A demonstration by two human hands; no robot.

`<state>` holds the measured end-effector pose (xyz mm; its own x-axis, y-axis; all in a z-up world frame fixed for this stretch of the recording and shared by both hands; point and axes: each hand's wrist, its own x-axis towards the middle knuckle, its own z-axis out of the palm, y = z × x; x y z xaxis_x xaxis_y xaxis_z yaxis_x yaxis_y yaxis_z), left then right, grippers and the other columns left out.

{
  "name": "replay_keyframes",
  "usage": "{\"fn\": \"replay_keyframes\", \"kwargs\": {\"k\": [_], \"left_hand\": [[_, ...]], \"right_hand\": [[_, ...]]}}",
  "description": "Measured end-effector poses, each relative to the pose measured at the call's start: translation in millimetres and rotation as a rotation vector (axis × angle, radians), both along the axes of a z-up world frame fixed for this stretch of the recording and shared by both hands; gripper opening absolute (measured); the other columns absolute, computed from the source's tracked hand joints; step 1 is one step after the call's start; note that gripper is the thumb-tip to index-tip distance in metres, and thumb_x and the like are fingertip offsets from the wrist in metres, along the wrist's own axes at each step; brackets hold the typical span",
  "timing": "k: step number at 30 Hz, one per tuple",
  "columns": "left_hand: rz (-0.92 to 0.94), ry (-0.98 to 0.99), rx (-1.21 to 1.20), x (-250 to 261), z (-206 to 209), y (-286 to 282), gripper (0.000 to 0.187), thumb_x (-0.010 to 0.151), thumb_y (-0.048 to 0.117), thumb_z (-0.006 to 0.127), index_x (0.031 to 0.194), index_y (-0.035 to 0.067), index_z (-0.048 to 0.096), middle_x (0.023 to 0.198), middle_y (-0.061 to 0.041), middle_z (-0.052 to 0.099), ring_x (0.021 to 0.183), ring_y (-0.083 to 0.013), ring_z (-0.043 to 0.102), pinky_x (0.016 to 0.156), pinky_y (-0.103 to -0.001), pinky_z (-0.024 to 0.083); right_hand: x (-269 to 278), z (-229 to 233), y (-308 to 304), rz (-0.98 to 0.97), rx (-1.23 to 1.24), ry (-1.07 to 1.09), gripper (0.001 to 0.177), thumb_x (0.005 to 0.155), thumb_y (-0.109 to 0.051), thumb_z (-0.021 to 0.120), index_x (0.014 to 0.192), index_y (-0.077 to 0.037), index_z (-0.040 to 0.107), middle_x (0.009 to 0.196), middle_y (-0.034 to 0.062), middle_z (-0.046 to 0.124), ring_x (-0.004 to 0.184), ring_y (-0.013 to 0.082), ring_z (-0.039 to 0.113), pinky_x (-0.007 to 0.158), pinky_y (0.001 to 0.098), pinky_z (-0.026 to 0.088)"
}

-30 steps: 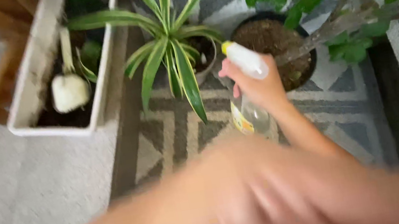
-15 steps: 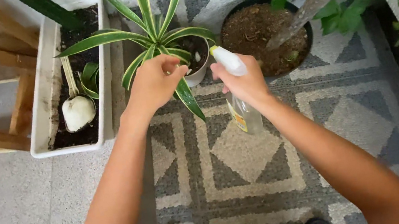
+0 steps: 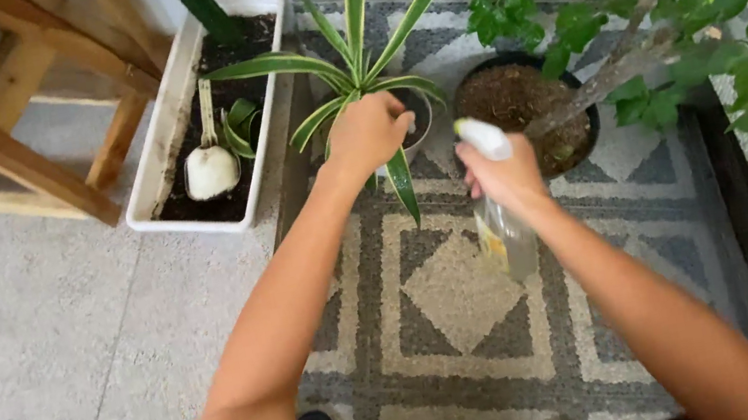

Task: The person kneels on a patterned rug and uses a spray bottle to mist the leaves and soil of two potted plants. They alternate between the plants, spraying each one multiple times while occasionally touching the leaves.

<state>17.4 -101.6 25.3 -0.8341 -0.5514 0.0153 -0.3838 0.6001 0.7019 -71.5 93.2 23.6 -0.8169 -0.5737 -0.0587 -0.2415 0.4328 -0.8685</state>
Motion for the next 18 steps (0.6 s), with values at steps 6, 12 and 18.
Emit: {"fn": "replay_keyframes", "kwargs": {"k": [6, 12, 18], "left_hand": [[-0.290, -0.137, 0.654, -29.1, -46.2, 45.2, 0.075, 0.088, 0.010, 0.071, 0.150, -0.013, 0.037, 0.131, -0.039, 0.060, 0.091, -0.0402, 0.077, 0.072, -0.049, 0.067], [-0.402, -0.085, 0.474, 15.6, -7.0, 106.5, 0.142, 0.072, 0.056, 0.087, 0.159, -0.014, -0.001, 0.162, -0.041, 0.018, 0.151, -0.0520, 0.024, 0.126, -0.058, 0.025], [-0.345, 0.013, 0.423, -1.3, -42.4, 79.3, 0.127, 0.069, 0.027, 0.092, 0.159, -0.009, 0.009, 0.155, -0.036, 0.038, 0.142, -0.0506, 0.044, 0.120, -0.056, 0.039]], "right_hand": [[-21.3, -20.2, 4.2, -0.005, -0.114, -0.012, 0.028, 0.090, -0.025, 0.070, 0.070, -0.005, 0.071, 0.055, 0.0118, 0.067, 0.041, 0.0177, 0.065, 0.045, 0.0295, 0.052], [-15.9, -41.6, -12.0, -0.114, -0.092, 0.000, 0.030, 0.085, -0.042, 0.075, 0.070, -0.016, 0.078, 0.056, 0.0069, 0.067, 0.055, 0.0197, 0.065, 0.062, 0.0301, 0.049], [-16.2, -53.0, -46.8, -0.187, -0.320, -0.096, 0.044, 0.076, -0.038, 0.083, 0.095, 0.001, 0.077, 0.082, 0.0182, 0.074, 0.080, 0.0252, 0.070, 0.069, 0.0359, 0.050]]}}
